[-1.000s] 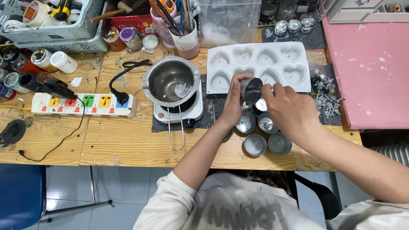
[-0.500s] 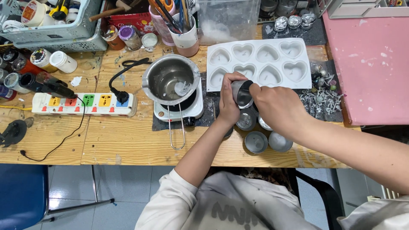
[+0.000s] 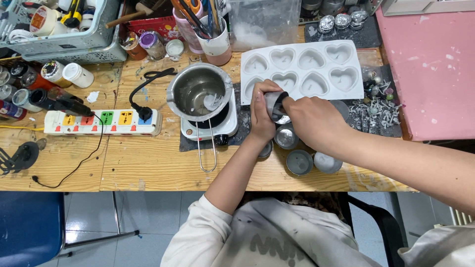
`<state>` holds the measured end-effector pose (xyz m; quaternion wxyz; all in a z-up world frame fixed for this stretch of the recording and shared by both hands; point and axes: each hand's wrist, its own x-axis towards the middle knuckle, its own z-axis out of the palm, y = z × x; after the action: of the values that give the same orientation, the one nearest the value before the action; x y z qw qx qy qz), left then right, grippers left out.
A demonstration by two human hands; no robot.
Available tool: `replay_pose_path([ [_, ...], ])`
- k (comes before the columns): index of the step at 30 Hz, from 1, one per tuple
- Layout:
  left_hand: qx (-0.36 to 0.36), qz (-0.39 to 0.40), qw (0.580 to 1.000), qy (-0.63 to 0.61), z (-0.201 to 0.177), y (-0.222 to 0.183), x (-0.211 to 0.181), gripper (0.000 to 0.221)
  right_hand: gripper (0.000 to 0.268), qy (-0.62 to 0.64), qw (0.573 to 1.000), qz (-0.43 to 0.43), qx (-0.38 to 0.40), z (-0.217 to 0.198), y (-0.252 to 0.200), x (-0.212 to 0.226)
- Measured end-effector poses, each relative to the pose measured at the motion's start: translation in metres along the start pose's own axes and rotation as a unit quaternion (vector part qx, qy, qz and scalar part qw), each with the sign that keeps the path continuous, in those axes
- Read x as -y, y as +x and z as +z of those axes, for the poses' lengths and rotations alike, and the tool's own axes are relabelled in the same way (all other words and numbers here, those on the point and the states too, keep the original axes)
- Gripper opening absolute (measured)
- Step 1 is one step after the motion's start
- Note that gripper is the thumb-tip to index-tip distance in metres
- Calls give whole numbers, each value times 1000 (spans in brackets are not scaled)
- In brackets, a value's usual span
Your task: Scraping and cleaning residue from small metal candle tins using a spoon.
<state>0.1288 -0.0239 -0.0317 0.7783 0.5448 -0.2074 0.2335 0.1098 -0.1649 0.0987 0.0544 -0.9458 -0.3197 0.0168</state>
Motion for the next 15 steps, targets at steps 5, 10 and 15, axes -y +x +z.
replay_pose_path([
  [5,19,-79,996,-28,-1,0,11,44,12,-10,999,15,28,4,-1,0],
  [10,18,-73,997,-22,-1,0,2,46,12,8,1000,2,26,8,1,-6],
  [15,66,47,996,20,-1,6,-10,40,27,149,988,-32,-2,18,8,-24],
])
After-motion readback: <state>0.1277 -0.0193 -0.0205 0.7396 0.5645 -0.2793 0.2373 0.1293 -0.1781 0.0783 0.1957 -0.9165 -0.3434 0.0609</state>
